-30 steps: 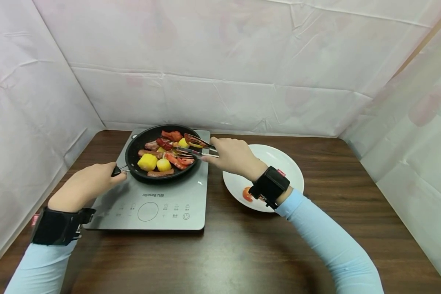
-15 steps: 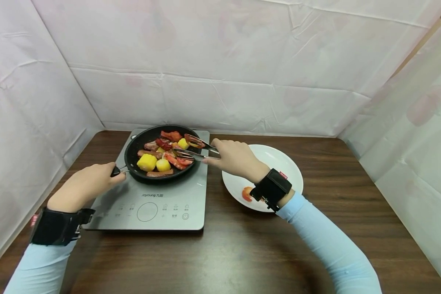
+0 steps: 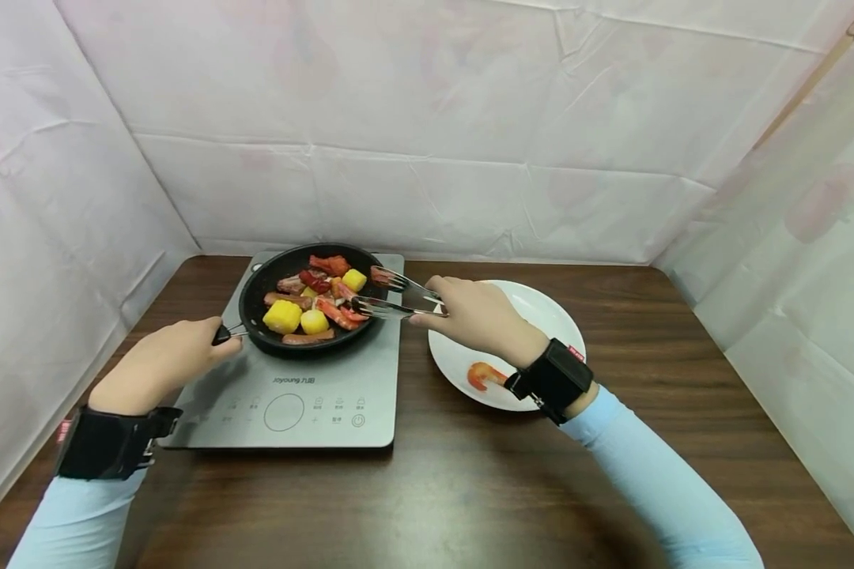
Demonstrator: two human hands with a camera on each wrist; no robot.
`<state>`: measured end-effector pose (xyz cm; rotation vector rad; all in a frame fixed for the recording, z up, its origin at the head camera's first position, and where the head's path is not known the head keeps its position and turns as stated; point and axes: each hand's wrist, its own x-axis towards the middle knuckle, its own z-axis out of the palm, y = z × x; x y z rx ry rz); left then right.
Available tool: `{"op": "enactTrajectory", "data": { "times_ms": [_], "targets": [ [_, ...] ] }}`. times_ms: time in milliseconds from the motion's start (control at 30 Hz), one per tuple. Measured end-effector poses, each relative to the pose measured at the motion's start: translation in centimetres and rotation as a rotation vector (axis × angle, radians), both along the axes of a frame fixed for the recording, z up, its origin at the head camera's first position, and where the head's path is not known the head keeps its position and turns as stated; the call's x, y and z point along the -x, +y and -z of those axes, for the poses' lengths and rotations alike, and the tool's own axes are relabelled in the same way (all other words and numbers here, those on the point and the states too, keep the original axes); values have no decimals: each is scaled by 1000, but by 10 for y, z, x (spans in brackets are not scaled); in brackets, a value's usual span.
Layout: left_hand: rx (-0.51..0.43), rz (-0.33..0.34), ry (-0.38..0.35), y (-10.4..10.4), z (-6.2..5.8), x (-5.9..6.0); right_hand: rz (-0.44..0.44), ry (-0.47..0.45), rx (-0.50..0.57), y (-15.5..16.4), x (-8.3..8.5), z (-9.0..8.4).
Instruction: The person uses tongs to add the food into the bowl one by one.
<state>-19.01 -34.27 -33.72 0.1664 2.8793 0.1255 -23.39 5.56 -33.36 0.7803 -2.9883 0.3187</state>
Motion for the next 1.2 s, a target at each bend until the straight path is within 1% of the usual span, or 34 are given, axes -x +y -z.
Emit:
{"op": "enactTrajectory", "data": {
  "times_ms": [233,467,733,967,1200],
  "targets": [
    [-9,-20,-19,0,0,1,19,12,6,22,-17,2],
    [2,-39,-35,1,-1,2,74,-19,-22,45,-35,10],
    [-24,-22,-28,0,-1,1,90,4,-54,73,-56,25],
    [-26,-19,-29,0,-1,1,137,-52,-74,94,-76,33],
    [-23,-7,-20,-1,-1,1,156,-73,-82,105,-87,39]
  ]
}}
